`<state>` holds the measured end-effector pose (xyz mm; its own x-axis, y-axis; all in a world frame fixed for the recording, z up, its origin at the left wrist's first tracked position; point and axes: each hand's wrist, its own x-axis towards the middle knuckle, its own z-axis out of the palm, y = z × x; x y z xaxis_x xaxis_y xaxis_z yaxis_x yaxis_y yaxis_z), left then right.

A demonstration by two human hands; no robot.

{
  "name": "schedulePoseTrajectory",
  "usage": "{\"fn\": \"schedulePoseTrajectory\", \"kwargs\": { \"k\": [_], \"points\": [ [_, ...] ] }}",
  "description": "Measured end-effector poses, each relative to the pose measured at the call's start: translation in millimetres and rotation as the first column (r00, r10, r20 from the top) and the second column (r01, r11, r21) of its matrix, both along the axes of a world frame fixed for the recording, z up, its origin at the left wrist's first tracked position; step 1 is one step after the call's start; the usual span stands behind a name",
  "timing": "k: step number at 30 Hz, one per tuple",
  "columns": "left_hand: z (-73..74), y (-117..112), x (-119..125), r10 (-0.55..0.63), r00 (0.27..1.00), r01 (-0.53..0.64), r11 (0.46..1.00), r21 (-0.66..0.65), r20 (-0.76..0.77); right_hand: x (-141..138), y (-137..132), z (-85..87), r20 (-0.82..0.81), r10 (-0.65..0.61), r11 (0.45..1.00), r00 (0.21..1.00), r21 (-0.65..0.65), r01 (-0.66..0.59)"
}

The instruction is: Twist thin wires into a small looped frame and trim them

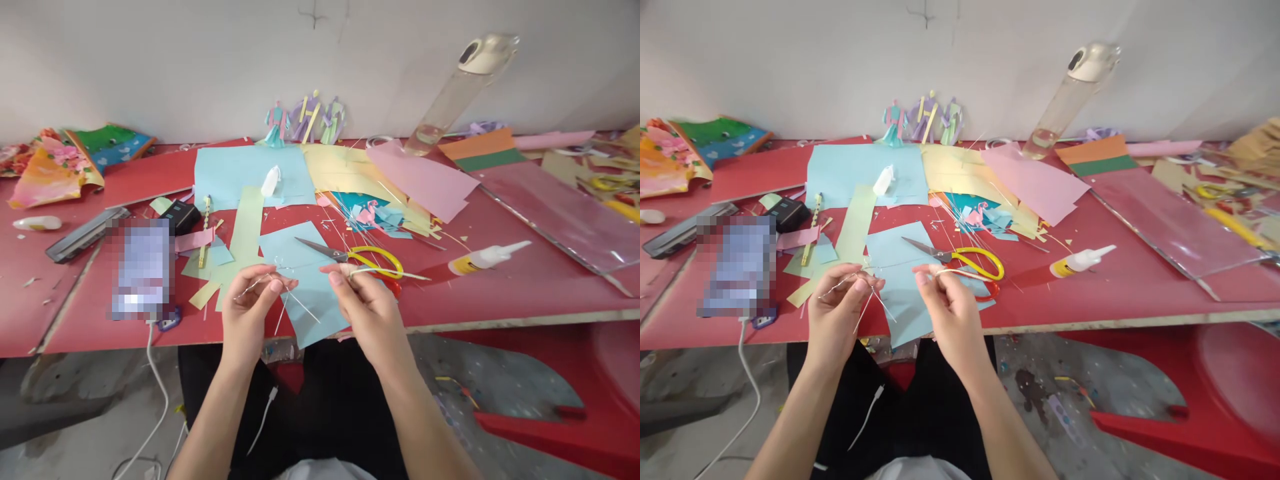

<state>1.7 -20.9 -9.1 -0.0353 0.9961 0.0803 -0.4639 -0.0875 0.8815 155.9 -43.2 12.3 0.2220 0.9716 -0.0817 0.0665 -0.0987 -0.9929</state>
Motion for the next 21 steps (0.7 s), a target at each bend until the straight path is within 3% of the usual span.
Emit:
{"fn": "schedulePoseTrajectory", "kwargs": {
  "k": [11,15,17,21],
  "points": [
    [5.3,3,0,0.075,0.997,-0.071,0.993,-0.091,0.036,-1,6,-2.0,-0.255,0.149,0.988,0.955,0.011,-0.151],
    [4.5,4,-3,0.12,0.988,-0.114,0.991,-0.065,0.098,3,9,-5.1,-0.349,0.237,0.96,0.907,-0.059,-0.273],
    [3.9,3,-3,0.093,0.989,-0.09,0.995,-0.036,0.111,2,10,-5.8,-0.377,0.25,0.954,0.892,-0.06,-0.292],
    [2.2,0,-5,-0.082,0.995,0.084,0.995,-0.043,0.055,-7,11,-6.0,-0.296,0.298,0.953,0.907,0.044,-0.298]
  ]
}}
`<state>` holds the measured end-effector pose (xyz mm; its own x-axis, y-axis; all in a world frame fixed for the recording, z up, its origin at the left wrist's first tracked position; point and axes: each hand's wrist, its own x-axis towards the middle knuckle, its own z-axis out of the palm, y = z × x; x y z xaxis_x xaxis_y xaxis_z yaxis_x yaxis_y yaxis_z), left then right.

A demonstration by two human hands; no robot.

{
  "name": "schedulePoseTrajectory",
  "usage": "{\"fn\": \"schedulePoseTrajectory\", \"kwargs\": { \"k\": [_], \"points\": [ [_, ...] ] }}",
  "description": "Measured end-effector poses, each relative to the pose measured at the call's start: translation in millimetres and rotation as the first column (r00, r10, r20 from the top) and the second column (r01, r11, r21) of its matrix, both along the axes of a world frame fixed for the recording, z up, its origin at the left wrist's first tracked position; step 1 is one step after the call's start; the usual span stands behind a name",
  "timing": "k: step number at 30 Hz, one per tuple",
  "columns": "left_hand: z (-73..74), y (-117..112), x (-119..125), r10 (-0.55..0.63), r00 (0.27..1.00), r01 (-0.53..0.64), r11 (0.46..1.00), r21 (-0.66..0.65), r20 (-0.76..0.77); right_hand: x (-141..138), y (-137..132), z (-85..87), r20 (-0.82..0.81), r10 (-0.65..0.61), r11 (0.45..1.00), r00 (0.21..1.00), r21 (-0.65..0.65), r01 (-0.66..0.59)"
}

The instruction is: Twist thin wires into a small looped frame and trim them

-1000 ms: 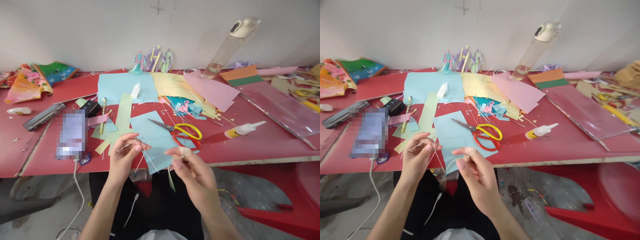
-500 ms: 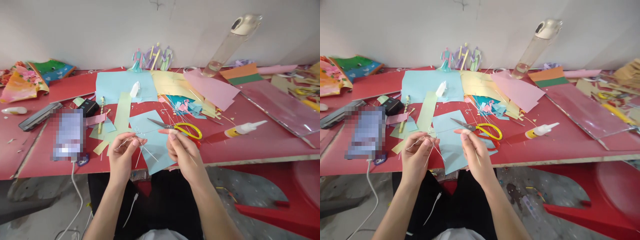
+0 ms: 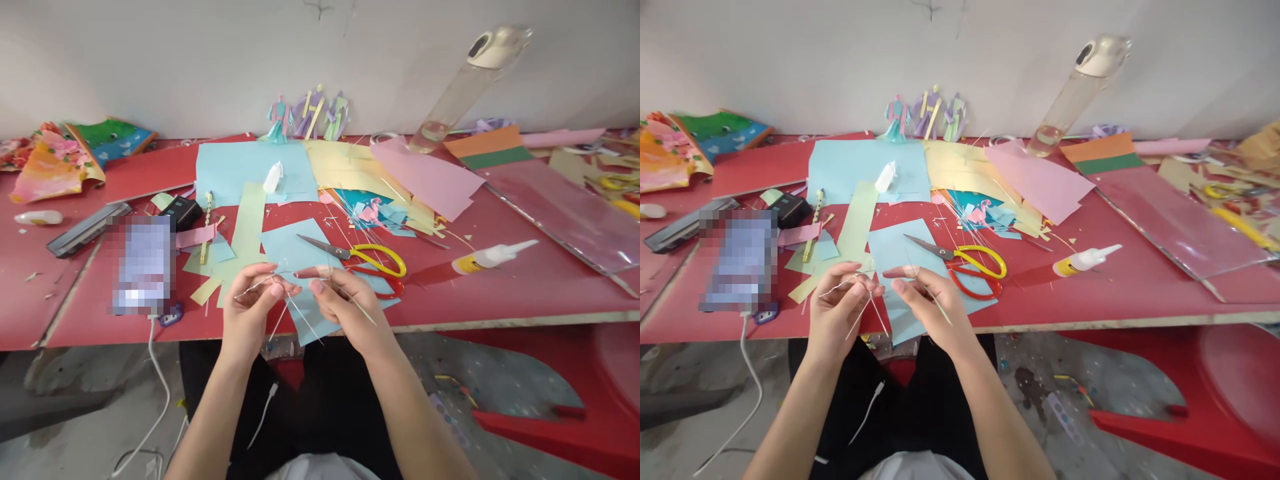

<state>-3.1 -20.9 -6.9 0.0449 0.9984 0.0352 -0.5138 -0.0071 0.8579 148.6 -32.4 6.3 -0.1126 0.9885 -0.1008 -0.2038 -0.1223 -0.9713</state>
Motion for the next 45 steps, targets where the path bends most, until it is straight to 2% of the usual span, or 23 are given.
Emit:
{"fn": "schedulePoseTrajectory", "kwargs": {
  "k": [2,5,9,15,18,23,28,40,45],
  "points": [
    [-0.6,-1,-1,-0.059,0.997,0.059,0.998,-0.009,-0.042,-4,0,0.7,0.028,-0.014,0.999,1.0,0.046,0.012],
    [-0.5,0,-2,-0.107,0.99,0.106,0.994,-0.024,-0.088,-9,-1,2.6,0.022,-0.093,0.995,0.995,0.036,0.092],
    [2.2,2,-1,-0.158,0.986,0.155,0.986,-0.056,-0.049,-15,-5,2.5,-0.014,-0.219,0.975,0.976,0.042,0.219],
    [5.7,4,4,-0.192,0.981,0.189,0.968,-0.164,-0.003,-24,-8,-6.2,-0.044,-0.295,0.952,0.954,0.065,0.298],
    [5.0,3,7,-0.163,0.987,0.161,0.97,-0.181,0.005,-26,-9,-9.7,-0.019,-0.338,0.939,0.941,0.057,0.338],
    [3.0,4,11,-0.11,0.993,0.101,0.981,-0.163,-0.043,-26,-10,-11.9,-0.022,-0.372,0.926,0.928,0.066,0.373],
    [1.8,4,10,-0.186,0.978,0.168,0.971,-0.169,-0.092,-25,-10,-12.1,-0.021,-0.372,0.926,0.928,0.064,0.372],
    [3.1,5,8,-0.254,0.959,0.235,0.961,-0.147,-0.123,-14,-13,-13.3,0.088,-0.396,0.912,0.914,0.153,0.381],
    [4.6,4,8,-0.267,0.957,0.246,0.954,-0.172,-0.111,-13,-13,-14.0,0.045,-0.36,0.93,0.932,0.095,0.355]
  ]
}}
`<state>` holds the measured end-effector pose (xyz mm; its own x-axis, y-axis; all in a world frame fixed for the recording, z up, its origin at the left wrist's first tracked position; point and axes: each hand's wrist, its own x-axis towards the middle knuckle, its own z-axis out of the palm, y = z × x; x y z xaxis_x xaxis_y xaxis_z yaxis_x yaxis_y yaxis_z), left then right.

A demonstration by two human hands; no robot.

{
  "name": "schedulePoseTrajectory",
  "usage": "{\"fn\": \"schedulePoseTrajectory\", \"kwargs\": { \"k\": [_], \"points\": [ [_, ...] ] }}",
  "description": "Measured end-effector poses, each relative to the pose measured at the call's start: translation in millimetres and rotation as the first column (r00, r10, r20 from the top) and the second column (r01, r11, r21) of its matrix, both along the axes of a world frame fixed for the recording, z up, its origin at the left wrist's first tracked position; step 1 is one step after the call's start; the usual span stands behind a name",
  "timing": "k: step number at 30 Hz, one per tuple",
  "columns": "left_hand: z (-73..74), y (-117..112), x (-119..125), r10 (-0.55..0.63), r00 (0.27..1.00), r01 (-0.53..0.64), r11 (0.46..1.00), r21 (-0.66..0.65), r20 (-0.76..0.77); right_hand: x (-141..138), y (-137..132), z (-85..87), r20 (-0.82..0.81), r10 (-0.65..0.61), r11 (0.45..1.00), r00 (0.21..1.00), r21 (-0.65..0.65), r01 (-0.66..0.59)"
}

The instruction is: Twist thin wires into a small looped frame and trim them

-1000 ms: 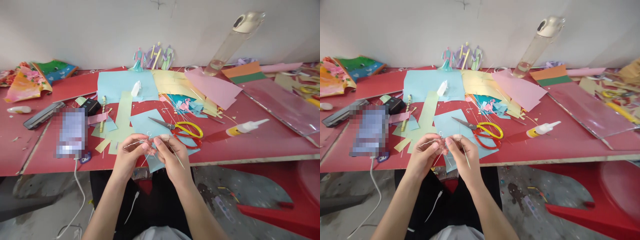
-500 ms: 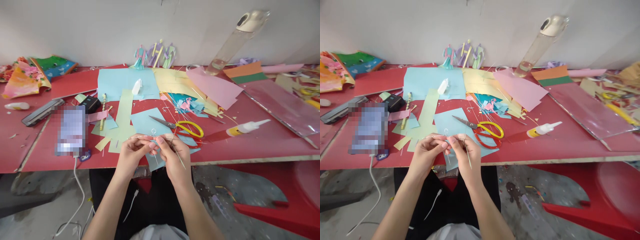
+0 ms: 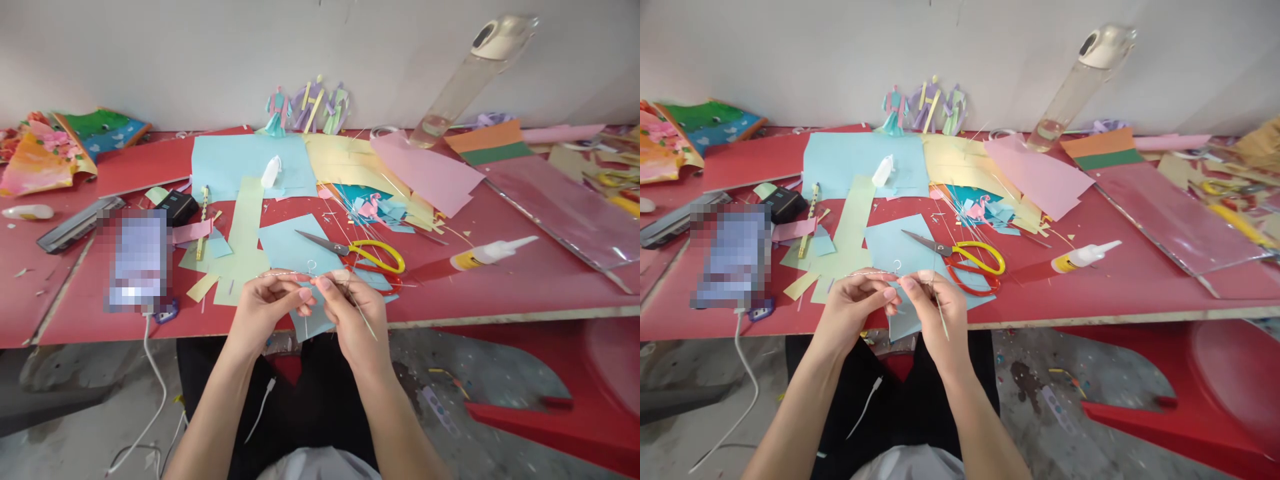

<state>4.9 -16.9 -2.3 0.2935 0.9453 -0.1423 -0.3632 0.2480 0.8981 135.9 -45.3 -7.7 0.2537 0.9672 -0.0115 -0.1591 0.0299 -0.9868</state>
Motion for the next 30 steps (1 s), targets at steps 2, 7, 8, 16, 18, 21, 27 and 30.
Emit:
{"fn": "schedulePoseTrajectory", "kwargs": {
  "k": [2,7,8,16,18,21,27,30],
  "points": [
    [0.2,0,-2,-0.012,1.0,0.013,1.0,-0.022,0.027,2,0,2.3,-0.042,0.043,0.998,0.998,-0.051,-0.045],
    [1.1,3,-9,-0.015,0.995,0.017,1.0,-0.024,0.097,14,-2,10.4,-0.026,0.131,0.982,0.991,-0.133,-0.133],
    [1.9,4,-11,-0.034,0.997,0.035,0.999,-0.022,0.071,17,-2,11.9,0.01,0.177,0.975,0.984,-0.141,-0.174],
    [11.4,12,-18,-0.11,0.97,0.117,0.993,0.019,-0.215,33,-2,19.1,0.35,0.413,0.91,0.84,-0.179,-0.373],
    [9.5,14,-19,-0.052,0.98,0.062,0.997,0.048,-0.191,38,-2,18.6,0.515,0.336,0.942,0.789,-0.161,-0.296],
    [3.9,14,-20,0.008,0.992,0.002,0.997,0.078,-0.127,46,-3,17.8,0.774,0.137,0.991,0.618,-0.1,-0.094],
    [-0.9,14,-21,0.032,0.992,-0.018,0.994,0.112,-0.124,58,-3,22.0,0.786,0.143,0.985,0.602,-0.052,-0.166],
    [-0.4,14,-21,0.008,0.992,0.005,0.995,0.1,-0.129,58,1,26.0,0.801,0.036,0.997,0.598,0.009,-0.073]
  ]
}}
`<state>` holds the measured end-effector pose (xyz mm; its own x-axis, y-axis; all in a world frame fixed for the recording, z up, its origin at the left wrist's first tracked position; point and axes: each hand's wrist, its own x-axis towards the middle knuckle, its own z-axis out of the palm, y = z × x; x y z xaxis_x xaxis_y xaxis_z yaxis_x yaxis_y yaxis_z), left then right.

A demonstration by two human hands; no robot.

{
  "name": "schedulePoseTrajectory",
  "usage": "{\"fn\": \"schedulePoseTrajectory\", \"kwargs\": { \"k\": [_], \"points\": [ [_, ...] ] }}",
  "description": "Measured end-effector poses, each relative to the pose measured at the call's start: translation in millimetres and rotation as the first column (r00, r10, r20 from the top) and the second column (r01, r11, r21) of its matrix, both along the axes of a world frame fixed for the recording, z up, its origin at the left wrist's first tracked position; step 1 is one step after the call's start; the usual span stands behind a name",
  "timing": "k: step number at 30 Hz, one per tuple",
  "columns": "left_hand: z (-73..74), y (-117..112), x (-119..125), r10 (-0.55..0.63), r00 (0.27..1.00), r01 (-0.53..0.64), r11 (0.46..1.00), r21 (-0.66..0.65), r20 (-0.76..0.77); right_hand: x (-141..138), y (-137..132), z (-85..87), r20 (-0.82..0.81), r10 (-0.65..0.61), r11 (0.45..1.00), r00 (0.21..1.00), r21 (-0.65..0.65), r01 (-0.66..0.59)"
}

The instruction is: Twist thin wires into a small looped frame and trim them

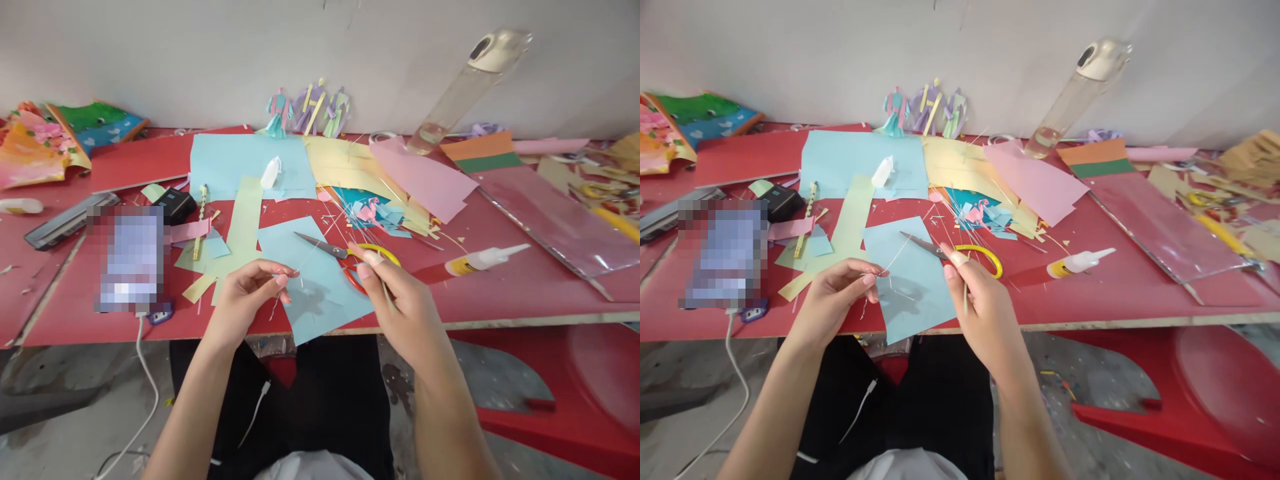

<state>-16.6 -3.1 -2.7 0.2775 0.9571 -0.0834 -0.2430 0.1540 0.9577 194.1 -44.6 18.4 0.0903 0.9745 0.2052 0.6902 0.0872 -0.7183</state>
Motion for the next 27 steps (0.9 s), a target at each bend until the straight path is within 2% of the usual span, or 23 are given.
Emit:
{"fn": "schedulePoseTrajectory", "kwargs": {
  "k": [2,4,7,9,10,13,15,18,23,25,27],
  "points": [
    [-0.6,0,-1,-0.015,0.999,0.015,1.0,-0.015,0.028,0,2,3.5,0.03,0.025,1.0,0.999,-0.014,-0.024],
    [-1.8,0,-2,-0.025,0.998,0.027,0.999,-0.031,0.065,2,2,7.3,-0.006,0.095,0.995,0.995,-0.037,-0.096],
    [-2.9,1,-4,-0.042,0.993,0.049,0.997,-0.058,0.113,11,1,10.8,-0.284,0.183,0.975,0.941,-0.072,-0.211],
    [-2.2,0,-4,-0.054,0.988,0.065,0.995,-0.075,0.142,17,2,10.3,-0.52,0.206,0.951,0.829,-0.092,-0.294],
    [-1.4,0,-4,-0.058,0.986,0.071,0.994,-0.081,0.154,18,3,9.2,-0.568,0.199,0.943,0.799,-0.113,-0.315],
    [1.4,0,-5,-0.061,0.981,0.081,0.992,-0.101,0.187,15,6,4.7,-0.438,0.067,0.975,0.897,-0.161,-0.151],
    [2.5,0,-5,-0.069,0.978,0.093,0.989,-0.115,0.199,7,7,2.2,-0.441,0.1,0.968,0.892,-0.163,-0.19],
    [2.2,0,-5,-0.075,0.97,0.105,0.987,-0.121,0.23,-7,7,-0.9,-0.577,0.147,0.945,0.803,-0.159,-0.287],
    [0.4,-1,-8,-0.134,0.964,0.169,0.975,-0.143,0.229,-20,10,-10.0,-0.743,0.038,0.918,0.668,-0.238,-0.317],
    [0.1,-1,-8,-0.171,0.962,0.205,0.967,-0.152,0.215,-20,13,-12.2,-0.77,0.074,0.875,0.633,-0.254,-0.411],
    [0.3,-2,-8,-0.191,0.96,0.222,0.964,-0.145,0.205,-17,15,-11.2,-0.764,0.129,0.813,0.632,-0.283,-0.508]
  ]
}}
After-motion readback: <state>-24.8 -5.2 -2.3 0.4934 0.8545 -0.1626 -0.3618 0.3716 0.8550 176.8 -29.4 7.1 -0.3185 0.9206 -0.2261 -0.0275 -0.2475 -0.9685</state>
